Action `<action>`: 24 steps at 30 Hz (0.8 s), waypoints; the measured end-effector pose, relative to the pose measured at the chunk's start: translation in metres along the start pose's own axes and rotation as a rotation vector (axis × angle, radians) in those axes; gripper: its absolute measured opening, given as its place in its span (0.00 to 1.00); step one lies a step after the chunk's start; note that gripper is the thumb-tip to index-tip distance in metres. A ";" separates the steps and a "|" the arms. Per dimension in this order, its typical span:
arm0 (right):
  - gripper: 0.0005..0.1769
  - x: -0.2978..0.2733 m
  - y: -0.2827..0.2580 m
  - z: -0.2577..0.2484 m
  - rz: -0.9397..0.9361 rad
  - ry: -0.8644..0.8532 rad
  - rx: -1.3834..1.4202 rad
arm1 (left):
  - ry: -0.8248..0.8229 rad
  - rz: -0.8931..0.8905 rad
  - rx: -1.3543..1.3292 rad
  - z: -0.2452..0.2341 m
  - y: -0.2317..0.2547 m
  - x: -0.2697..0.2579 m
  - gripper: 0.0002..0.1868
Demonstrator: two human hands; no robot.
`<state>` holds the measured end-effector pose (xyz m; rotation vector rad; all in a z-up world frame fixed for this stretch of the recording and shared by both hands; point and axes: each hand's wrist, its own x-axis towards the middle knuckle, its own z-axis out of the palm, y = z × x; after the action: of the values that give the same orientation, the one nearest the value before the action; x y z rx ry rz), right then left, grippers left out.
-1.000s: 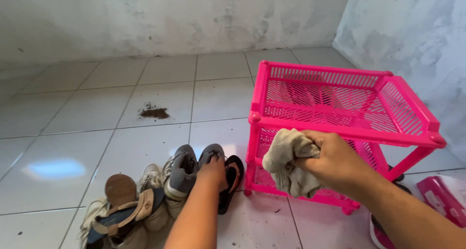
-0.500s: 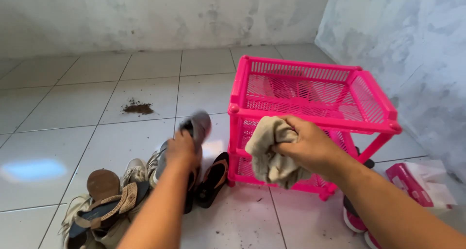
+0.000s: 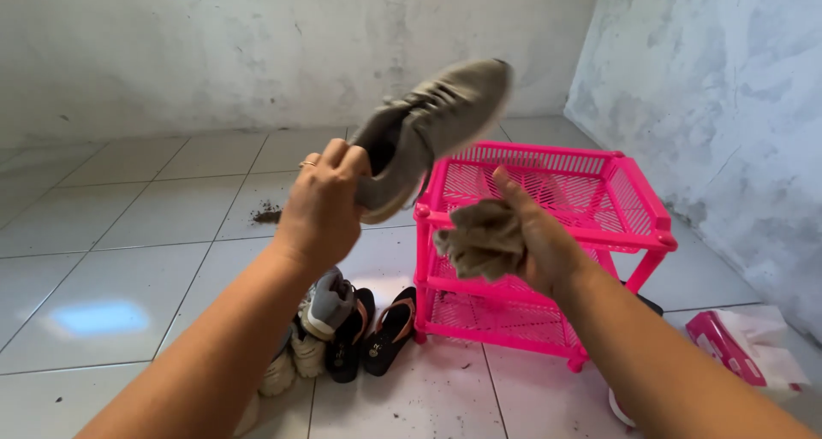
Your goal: Cleaning a pink plastic shoe rack with a cloth and organizing shoes.
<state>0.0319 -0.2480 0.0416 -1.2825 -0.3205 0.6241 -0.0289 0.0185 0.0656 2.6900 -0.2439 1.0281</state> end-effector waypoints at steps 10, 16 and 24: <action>0.36 -0.010 -0.002 -0.036 -0.195 0.152 0.220 | -0.063 0.084 -0.101 0.033 0.054 -0.040 0.17; 0.33 -0.018 -0.002 -0.028 -0.201 0.236 0.078 | -0.436 -0.327 -0.072 0.042 0.094 -0.010 0.21; 0.31 -0.026 -0.001 -0.005 -0.202 0.199 -0.026 | -0.200 -1.222 -1.242 0.062 0.090 -0.005 0.42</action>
<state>0.0142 -0.2677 0.0441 -1.3060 -0.2898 0.3191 -0.0148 -0.0851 0.0329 1.3002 0.5173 0.0693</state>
